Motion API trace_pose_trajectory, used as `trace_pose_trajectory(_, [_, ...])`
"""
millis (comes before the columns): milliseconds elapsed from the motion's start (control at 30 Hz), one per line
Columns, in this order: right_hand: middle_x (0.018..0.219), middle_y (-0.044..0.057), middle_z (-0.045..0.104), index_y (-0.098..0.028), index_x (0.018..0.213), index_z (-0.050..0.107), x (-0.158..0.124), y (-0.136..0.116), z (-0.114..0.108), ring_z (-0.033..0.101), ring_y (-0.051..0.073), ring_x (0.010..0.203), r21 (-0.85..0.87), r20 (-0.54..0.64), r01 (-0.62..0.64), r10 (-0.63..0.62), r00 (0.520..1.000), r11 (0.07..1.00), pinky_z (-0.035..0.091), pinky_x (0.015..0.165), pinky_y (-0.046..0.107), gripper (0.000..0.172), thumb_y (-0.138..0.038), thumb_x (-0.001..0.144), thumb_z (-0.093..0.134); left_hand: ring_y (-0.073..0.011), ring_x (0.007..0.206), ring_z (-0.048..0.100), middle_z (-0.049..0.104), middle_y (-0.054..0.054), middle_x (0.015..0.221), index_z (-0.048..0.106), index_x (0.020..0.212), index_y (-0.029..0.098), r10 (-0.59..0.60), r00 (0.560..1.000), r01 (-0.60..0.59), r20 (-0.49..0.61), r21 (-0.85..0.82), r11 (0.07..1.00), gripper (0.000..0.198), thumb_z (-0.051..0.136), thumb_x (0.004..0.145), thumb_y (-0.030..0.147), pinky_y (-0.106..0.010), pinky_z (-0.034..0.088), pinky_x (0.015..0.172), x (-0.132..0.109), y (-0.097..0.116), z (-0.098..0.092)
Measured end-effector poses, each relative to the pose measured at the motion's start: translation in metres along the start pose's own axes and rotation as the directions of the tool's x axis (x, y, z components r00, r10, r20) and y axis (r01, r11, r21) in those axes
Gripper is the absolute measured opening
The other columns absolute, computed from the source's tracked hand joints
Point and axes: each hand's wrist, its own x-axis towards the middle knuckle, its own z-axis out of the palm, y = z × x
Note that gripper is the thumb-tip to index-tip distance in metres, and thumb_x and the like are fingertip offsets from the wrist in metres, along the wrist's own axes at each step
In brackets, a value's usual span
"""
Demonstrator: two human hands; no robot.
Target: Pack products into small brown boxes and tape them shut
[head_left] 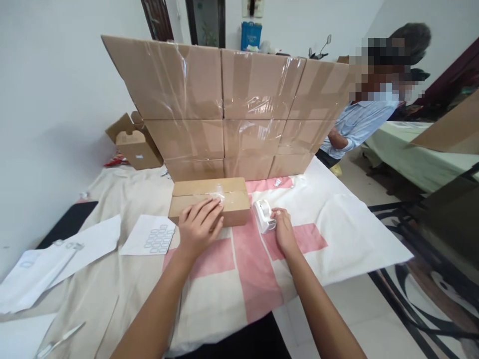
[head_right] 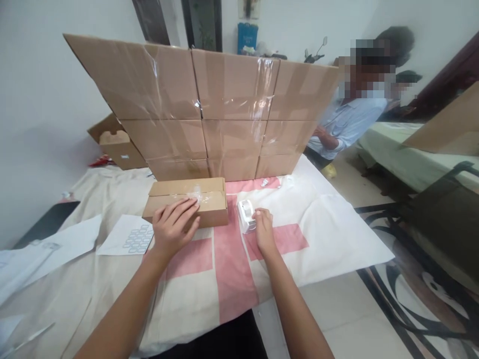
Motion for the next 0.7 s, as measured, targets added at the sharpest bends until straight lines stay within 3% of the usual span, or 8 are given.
trace_pose_trajectory(133, [0.111,0.009,0.060,-0.023,0.081,0.061,0.000,-0.001,0.001,0.051,0.026,0.112,-0.030,-0.017,0.016,-0.017,1.000,0.999,0.037,0.103,0.045,0.045,-0.050,0.102,0.031,-0.0203,0.109,0.068,0.076,-0.003,0.114,0.067,0.109,0.024,0.134,0.986,-0.149,-0.097,-0.169,0.974,0.028,0.069,0.083,0.012,-0.042,0.039,0.105,-0.011,0.025,0.013])
trace_pose_trajectory(233, [0.103,0.009,0.062,-0.023,0.078,0.061,0.001,-0.002,0.000,0.053,0.026,0.106,-0.059,-0.040,0.030,-0.032,0.999,0.998,0.038,0.100,0.045,0.045,-0.048,0.102,0.032,-0.0191,0.113,0.065,0.074,-0.005,0.116,0.066,0.112,0.024,0.234,0.970,-0.238,-0.059,-0.404,0.883,0.029,0.065,0.085,0.012,-0.036,0.047,0.101,-0.004,0.058,0.030])
trace_pose_trajectory(333, [0.095,0.007,0.063,-0.024,0.079,0.061,0.002,-0.002,-0.002,0.056,0.025,0.096,-0.043,-0.049,0.015,-0.017,0.999,0.999,0.041,0.094,0.044,0.039,-0.046,0.100,0.036,-0.0213,0.131,0.055,0.062,-0.011,0.138,0.058,0.131,0.021,0.199,0.970,-0.093,0.138,-0.546,0.833,0.043,0.061,0.088,0.019,-0.035,0.048,0.106,0.012,0.095,0.056])
trace_pose_trajectory(433, [0.094,0.007,0.065,-0.024,0.084,0.062,0.003,0.000,-0.004,0.058,0.024,0.092,0.036,-0.067,-0.080,0.082,0.994,0.996,0.044,0.090,0.042,0.036,-0.045,0.099,0.038,-0.0274,0.148,0.038,0.047,-0.015,0.154,0.045,0.145,0.015,0.032,0.932,0.166,0.360,-0.505,0.847,0.061,0.059,0.088,0.029,-0.043,0.040,0.117,0.021,0.117,0.087])
trace_pose_trajectory(500, [0.098,0.007,0.066,-0.023,0.081,0.063,0.004,0.003,-0.005,0.059,0.024,0.095,0.059,-0.083,-0.123,0.127,0.988,0.991,0.044,0.090,0.041,0.039,-0.047,0.099,0.038,-0.0305,0.152,0.030,0.044,-0.015,0.156,0.039,0.149,0.011,-0.066,0.902,0.271,0.427,-0.441,0.856,0.069,0.059,0.087,0.035,-0.047,0.033,0.122,0.020,0.120,0.103])
trace_pose_trajectory(600, [0.108,0.008,0.066,-0.022,0.077,0.064,0.005,0.006,-0.006,0.059,0.024,0.102,0.042,-0.086,-0.081,0.084,0.993,0.996,0.043,0.094,0.039,0.044,-0.049,0.099,0.037,-0.0312,0.155,0.021,0.040,-0.014,0.160,0.034,0.153,0.007,-0.086,0.884,0.280,0.459,-0.375,0.884,0.077,0.057,0.088,0.044,-0.047,0.029,0.124,0.013,0.117,0.113])
trace_pose_trajectory(700, [0.109,0.008,0.065,-0.022,0.077,0.066,0.005,0.006,-0.005,0.060,0.023,0.104,0.042,-0.056,-0.043,0.046,0.997,0.998,0.043,0.093,0.038,0.047,-0.050,0.100,0.036,-0.0307,0.156,0.016,0.031,-0.011,0.165,0.037,0.152,0.010,-0.081,0.880,0.249,0.469,-0.308,0.918,0.074,0.053,0.091,0.049,-0.046,0.028,0.124,0.009,0.115,0.110])
